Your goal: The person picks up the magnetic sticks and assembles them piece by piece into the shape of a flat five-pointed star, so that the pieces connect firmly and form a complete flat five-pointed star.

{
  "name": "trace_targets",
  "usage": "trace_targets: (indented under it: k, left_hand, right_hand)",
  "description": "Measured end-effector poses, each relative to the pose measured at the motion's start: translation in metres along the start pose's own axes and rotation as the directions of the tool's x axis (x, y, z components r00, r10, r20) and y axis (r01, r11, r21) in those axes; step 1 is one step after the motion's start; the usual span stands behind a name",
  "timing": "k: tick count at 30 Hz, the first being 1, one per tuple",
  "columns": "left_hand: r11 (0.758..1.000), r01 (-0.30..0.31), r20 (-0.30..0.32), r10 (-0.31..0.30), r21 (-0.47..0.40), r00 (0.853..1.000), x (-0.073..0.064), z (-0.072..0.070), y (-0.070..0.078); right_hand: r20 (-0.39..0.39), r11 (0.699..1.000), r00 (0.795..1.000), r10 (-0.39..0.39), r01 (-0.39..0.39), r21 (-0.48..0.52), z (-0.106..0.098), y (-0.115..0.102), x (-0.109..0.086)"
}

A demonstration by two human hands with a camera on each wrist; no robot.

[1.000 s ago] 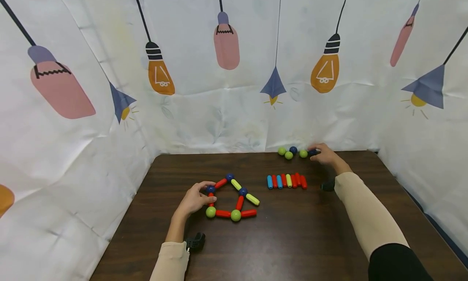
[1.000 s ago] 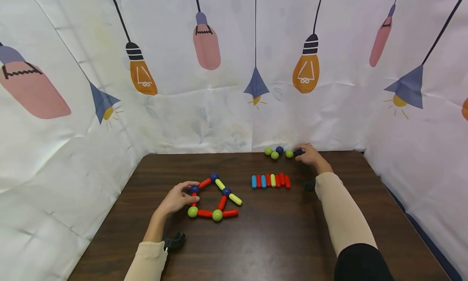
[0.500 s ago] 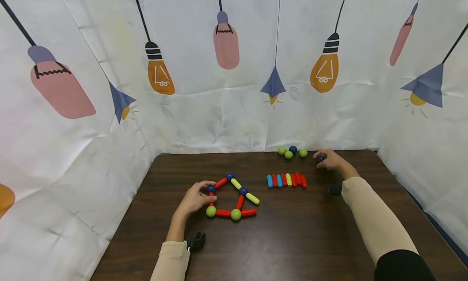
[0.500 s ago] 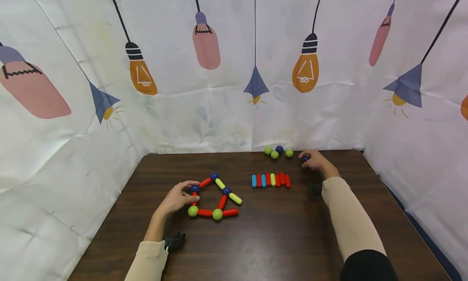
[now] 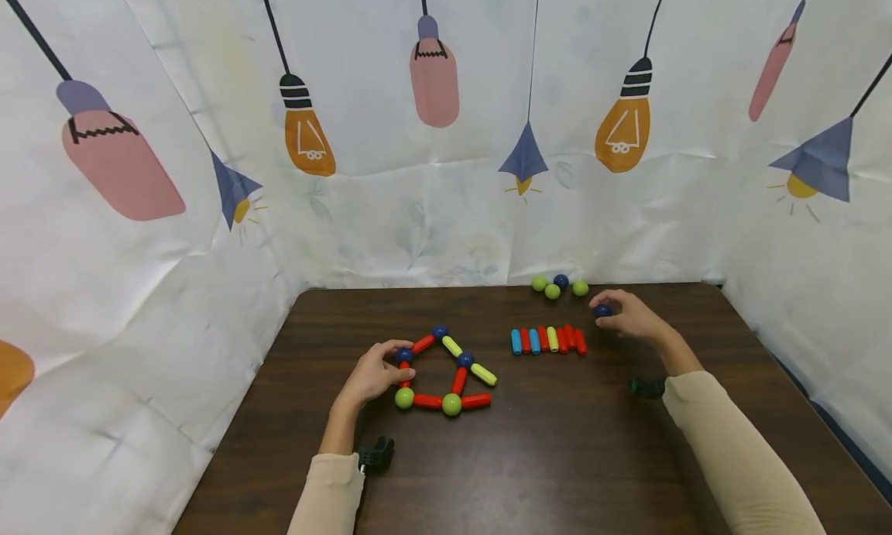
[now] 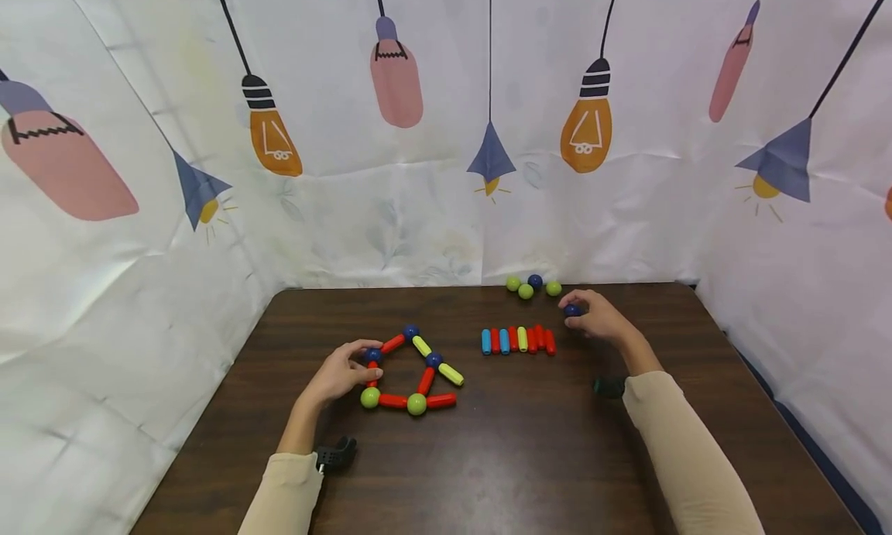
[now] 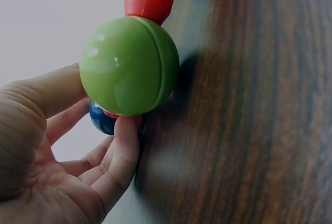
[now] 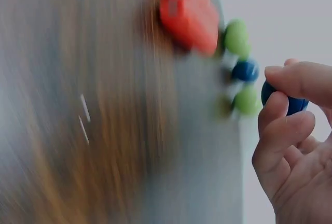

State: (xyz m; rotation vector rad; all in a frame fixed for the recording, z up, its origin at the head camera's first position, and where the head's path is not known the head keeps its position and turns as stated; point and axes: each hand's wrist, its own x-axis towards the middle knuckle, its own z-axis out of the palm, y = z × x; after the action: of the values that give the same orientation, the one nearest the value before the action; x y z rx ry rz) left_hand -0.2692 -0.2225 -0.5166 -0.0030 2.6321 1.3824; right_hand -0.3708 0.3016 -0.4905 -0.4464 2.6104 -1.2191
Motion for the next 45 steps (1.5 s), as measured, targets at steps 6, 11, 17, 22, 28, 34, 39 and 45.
trace_targets:
  k: [6,11,17,22,28,34,39,45]
  left_hand:
    - [1.000,-0.002,-0.002,0.002,0.002,1.000,0.001,0.000,0.000]
    - [1.000,0.002,-0.001,-0.002,-0.002,1.000,0.000,-0.001,0.000]
    - [1.000,0.006,0.001,-0.006,-0.001,1.000,0.000,-0.001,0.000]
    - [1.000,0.005,-0.002,-0.005,0.002,1.000,0.000,-0.001,0.000]
    - [1.000,0.004,0.001,-0.004,0.012,1.000,0.002,-0.001,0.001]
    - [1.000,0.006,0.003,-0.006,0.015,1.000,0.002,0.000,0.001]
    - [1.000,0.007,-0.002,-0.006,0.020,1.000,0.002,0.001,0.002]
    - [1.000,0.009,-0.004,-0.009,0.022,1.000,0.002,0.001,0.003]
  right_hand:
    - [0.046,0.987,0.992,-0.116,0.110,0.115,0.041,-0.034,-0.015]
    - [0.140,0.975,0.971,-0.192,0.173,0.141,0.085,-0.057,-0.024]
    - [0.253,0.965,0.943,-0.217,0.169,0.199,0.124,-0.074,-0.029]
    - [0.294,0.964,0.932,-0.210,0.148,0.220,0.144,-0.083,-0.028]
    - [0.325,0.972,0.928,-0.182,0.120,0.203,0.159,-0.088,-0.026]
    - [0.320,0.975,0.933,-0.166,0.107,0.193,0.168,-0.090,-0.024]
    - [0.323,0.976,0.932,-0.166,0.108,0.189,0.172,-0.091,-0.022]
    - [0.329,0.977,0.931,-0.156,0.096,0.192,0.173,-0.093,-0.022]
